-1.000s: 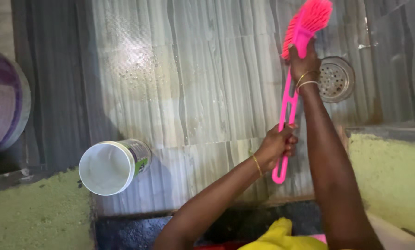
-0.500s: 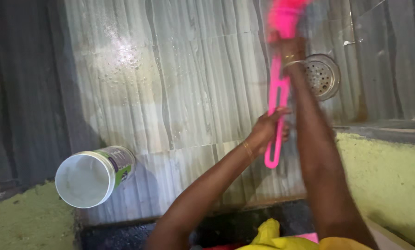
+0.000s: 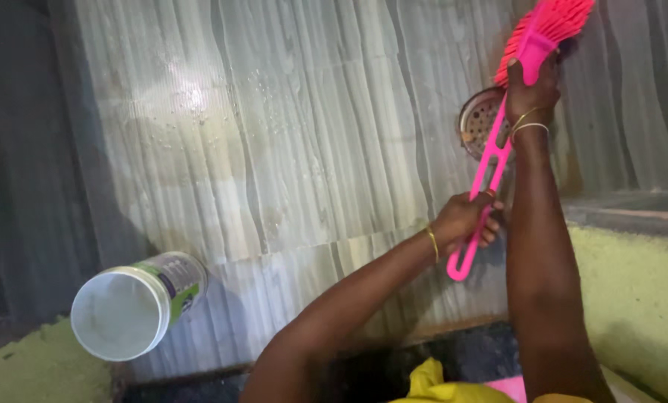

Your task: The person cleans a tiled floor using a long-handled pink brush, scrubbing the surface around a floor drain and near a white bucket.

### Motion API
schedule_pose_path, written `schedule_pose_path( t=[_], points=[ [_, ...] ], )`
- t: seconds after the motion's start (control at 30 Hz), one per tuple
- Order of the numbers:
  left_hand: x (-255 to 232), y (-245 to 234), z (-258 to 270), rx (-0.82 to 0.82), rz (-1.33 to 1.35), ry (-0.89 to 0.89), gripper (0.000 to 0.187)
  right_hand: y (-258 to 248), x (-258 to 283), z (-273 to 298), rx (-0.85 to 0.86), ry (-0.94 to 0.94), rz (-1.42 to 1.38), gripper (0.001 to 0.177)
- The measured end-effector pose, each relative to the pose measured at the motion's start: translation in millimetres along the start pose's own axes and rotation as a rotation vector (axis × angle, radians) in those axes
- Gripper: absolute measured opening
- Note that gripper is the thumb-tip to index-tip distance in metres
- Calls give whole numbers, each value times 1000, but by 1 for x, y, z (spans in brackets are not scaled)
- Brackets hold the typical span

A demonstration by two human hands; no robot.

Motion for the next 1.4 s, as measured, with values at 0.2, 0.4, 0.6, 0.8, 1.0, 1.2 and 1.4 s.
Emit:
schedule_pose_path(
  t=[0.2, 0.4, 0.6, 0.8, 1.0, 1.2, 1.4],
  points=[
    [22, -7, 62, -96, 293, 94, 36, 104, 62, 57, 367, 314, -118, 87],
    [-27, -10, 38, -50, 170, 7, 25, 51, 64, 2, 259, 406, -245, 67],
    [-34, -50, 99, -152, 410, 158, 18, 167, 196, 43, 502, 314, 7, 58],
    [-39, -74, 137, -193, 436, 171, 14, 206, 231, 86, 707, 323, -105, 86],
    [-73, -76, 113, -90, 258, 58, 23, 164, 167, 26, 326, 330, -234, 53],
    [-58, -151, 194, -274, 659, 351, 31, 285, 388, 145, 823, -19, -137, 94],
    [-87, -135, 174, -233, 376, 202, 24, 273, 277, 83, 730, 479, 30, 71]
  ],
)
Point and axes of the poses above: each hand's wrist, its own z-axis away from the middle knuckle, its own y-axis out of the palm, x = y × z, the point moved 6 cm from there along -z, towards the middle knuckle, and after that the axes turned 1 degree about -y, right-handed, at the moved point
